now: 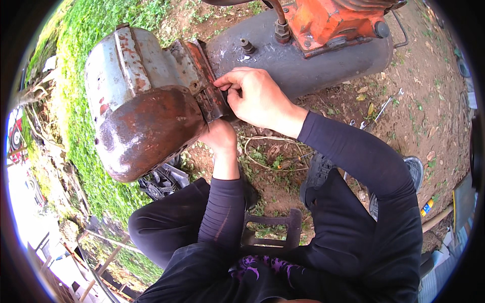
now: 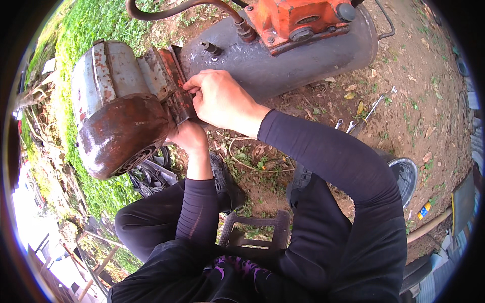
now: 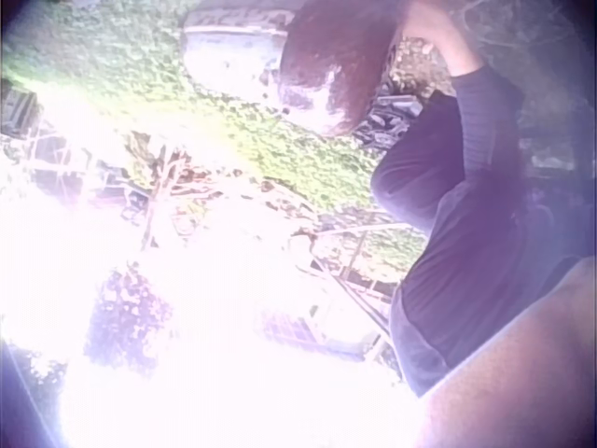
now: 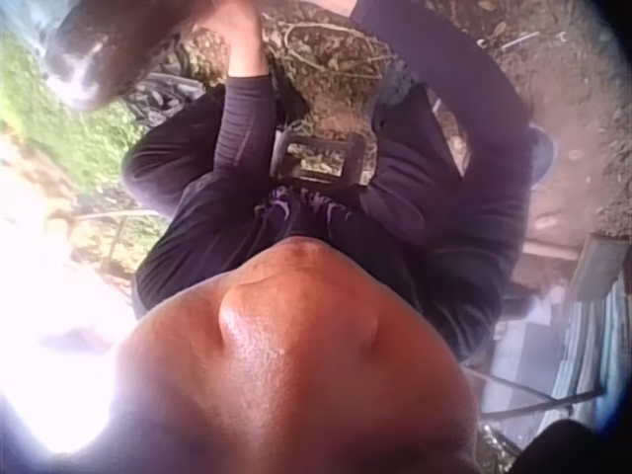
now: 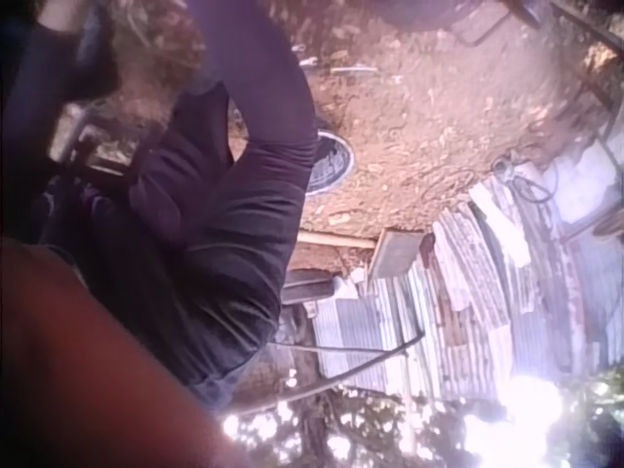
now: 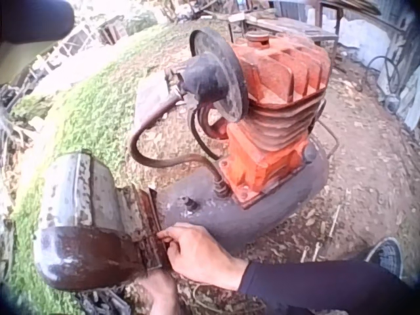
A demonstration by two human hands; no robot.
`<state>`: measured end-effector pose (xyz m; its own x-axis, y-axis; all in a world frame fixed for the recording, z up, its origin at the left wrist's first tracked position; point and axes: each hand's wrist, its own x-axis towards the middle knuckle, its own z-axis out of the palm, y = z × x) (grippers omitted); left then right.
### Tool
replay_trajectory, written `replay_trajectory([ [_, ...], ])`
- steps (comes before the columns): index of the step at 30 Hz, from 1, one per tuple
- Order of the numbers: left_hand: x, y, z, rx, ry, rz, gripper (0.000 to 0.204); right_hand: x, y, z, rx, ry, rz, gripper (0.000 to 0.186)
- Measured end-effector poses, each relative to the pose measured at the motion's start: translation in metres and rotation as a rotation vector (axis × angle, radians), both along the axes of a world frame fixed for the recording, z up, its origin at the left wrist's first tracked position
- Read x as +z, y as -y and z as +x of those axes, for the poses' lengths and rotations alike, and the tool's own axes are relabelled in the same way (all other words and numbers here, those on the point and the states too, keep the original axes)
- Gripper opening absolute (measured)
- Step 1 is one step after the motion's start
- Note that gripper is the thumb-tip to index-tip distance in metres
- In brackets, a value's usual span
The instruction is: The person removes a metal cover from an electric motor on an air compressor tank by hand and manipulates internal wiring and components before fitting the cover back onto the motor housing.
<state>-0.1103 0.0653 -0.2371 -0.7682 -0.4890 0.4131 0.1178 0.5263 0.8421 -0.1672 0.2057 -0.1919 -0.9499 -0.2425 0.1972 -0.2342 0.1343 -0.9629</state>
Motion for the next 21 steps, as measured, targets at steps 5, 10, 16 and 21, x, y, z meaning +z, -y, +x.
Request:
replay_trajectory([
  [5, 0.009, -0.003, 0.004, -0.140, 0.011, 0.128, 0.031, 0.000, -0.002, 0.001, 0.025, 0.056, 0.026, 0.029],
  [10, 0.005, -0.005, 0.000, -0.127, -0.004, 0.165, 0.026, 0.001, -0.002, 0.004, 0.069, 0.137, -0.012, 0.032],
  [16, 0.016, -0.009, -0.004, -0.126, 0.072, 0.063, 0.024, 0.003, -0.005, 0.005, 0.079, 0.162, -0.006, 0.033],
  [21, 0.015, -0.016, -0.005, 0.014, 0.080, 0.025, 0.026, 0.000, -0.003, 0.005, 0.071, 0.142, -0.018, 0.034],
])
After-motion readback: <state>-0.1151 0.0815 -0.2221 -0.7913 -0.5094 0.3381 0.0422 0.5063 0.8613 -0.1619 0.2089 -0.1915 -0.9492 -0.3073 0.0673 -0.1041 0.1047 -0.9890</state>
